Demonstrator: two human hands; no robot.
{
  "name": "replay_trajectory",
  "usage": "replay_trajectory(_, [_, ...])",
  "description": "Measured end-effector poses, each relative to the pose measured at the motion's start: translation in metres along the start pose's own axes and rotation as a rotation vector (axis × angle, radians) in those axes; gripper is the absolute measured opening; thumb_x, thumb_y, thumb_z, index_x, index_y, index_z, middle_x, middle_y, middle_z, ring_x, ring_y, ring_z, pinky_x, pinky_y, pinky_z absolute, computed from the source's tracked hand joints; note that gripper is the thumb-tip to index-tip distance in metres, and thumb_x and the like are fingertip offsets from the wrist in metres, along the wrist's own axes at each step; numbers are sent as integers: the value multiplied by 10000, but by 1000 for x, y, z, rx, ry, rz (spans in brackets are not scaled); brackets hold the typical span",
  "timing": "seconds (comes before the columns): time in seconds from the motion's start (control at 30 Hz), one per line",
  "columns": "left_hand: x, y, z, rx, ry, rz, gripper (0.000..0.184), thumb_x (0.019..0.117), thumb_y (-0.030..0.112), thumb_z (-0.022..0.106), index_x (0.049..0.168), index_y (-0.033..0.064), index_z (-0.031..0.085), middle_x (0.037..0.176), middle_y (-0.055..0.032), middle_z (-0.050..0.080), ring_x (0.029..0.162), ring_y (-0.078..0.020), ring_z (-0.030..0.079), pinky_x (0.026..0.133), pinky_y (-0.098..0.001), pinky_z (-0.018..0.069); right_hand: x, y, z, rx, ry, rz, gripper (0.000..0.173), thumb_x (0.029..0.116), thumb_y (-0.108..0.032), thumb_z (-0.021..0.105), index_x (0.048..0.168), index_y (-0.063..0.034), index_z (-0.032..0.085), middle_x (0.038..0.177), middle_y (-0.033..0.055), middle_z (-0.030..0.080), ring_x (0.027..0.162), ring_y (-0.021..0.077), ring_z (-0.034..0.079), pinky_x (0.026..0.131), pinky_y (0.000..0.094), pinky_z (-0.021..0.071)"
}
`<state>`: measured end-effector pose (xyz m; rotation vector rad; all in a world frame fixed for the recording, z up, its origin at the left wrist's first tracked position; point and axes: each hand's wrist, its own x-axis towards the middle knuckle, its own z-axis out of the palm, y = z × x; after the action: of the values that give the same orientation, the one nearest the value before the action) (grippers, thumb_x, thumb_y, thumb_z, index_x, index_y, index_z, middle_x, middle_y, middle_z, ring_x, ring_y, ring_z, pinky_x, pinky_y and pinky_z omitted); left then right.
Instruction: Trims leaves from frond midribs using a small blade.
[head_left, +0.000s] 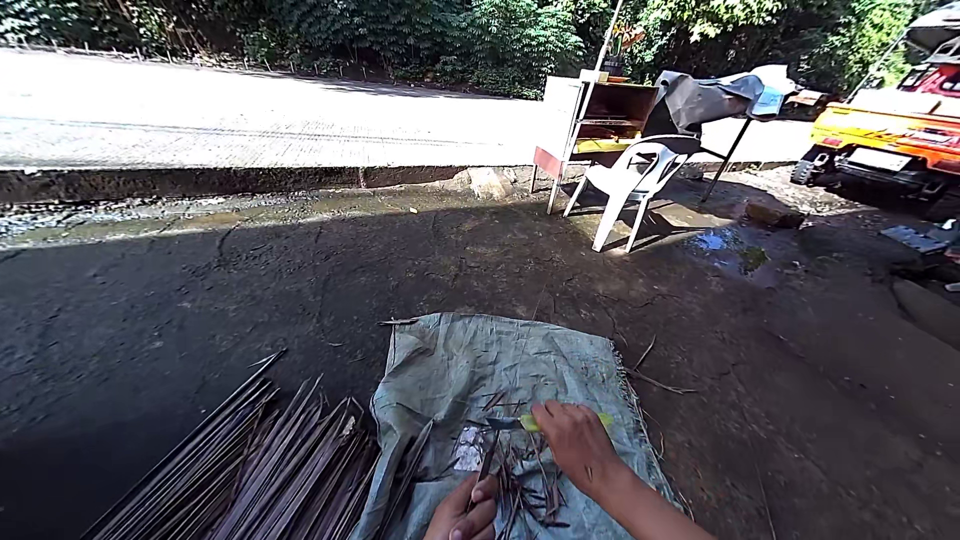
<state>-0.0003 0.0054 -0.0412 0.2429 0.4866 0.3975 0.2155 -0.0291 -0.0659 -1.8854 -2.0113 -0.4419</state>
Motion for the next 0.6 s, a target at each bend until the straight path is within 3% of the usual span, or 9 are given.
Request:
replay_trajectory(0.07, [0,1,-1,-53,5,-32,502,1102,179,71,788,172,462,484,158,398,341,108,345,357,-45,313,7,-2,-7,33,-184,135,105,889,-3,664,968,-8,734,744,181,684,627,349,700,541,455,547])
replay_trajectory(0.13, [-3,1,-2,-95,-19,-83,463,1093,149,79,827,157,457,532,149,419,345,113,337,358,-33,325,27,6,-23,91,-532,379,256,1034,-27,481,1224,10,649,1026,248,710,895,423,721,754,537,560])
replay_trajectory(0.17, [-5,-1,-1,-84,-32,-110,438,1090,136,88,846,157,451,550,148,426,344,114,327,356,-34,322,37,17,-29,106,-653,486,309,1066,-44,417,1320,-4,589,1140,253,691,1005,432,703,838,557,542])
replay_trajectory(0.23, [-8,-3,-1,-34,-60,-148,423,1089,135,100,857,165,452,561,153,430,340,113,318,350,-38,320,47,40,-35,97,-710,619,350,1078,-53,376,1386,-26,541,1216,246,673,1089,433,680,896,567,525])
replay_trajectory(0.3, [-9,-3,-4,-48,-86,-152,433,1088,147,88,862,166,456,578,151,438,339,112,321,347,-38,329,46,50,-39,95,-641,632,334,1076,-64,384,1359,-26,557,1189,241,682,1068,430,687,880,564,525])
replay_trajectory(0.37, [-9,-2,-8,-110,-92,-125,467,1083,150,79,836,160,475,563,149,443,333,108,328,339,-45,324,35,40,-38,151,-512,523,326,1069,-117,443,1343,-34,599,1124,241,702,981,435,706,820,569,539])
replay_trajectory(0.47, [-8,3,-12,-214,-137,-68,475,1068,145,87,820,150,492,589,138,475,342,101,362,347,-47,353,7,6,-23,315,-334,246,426,1061,-358,520,1412,-143,629,989,216,723,824,403,716,704,557,562])
replay_trajectory(0.6, [-7,5,-11,-277,-171,-69,439,1066,141,127,855,128,512,622,127,503,348,97,375,356,-49,373,-8,-13,-10,267,-73,65,396,1022,-380,538,1326,-201,718,763,142,678,618,330,673,527,474,527])
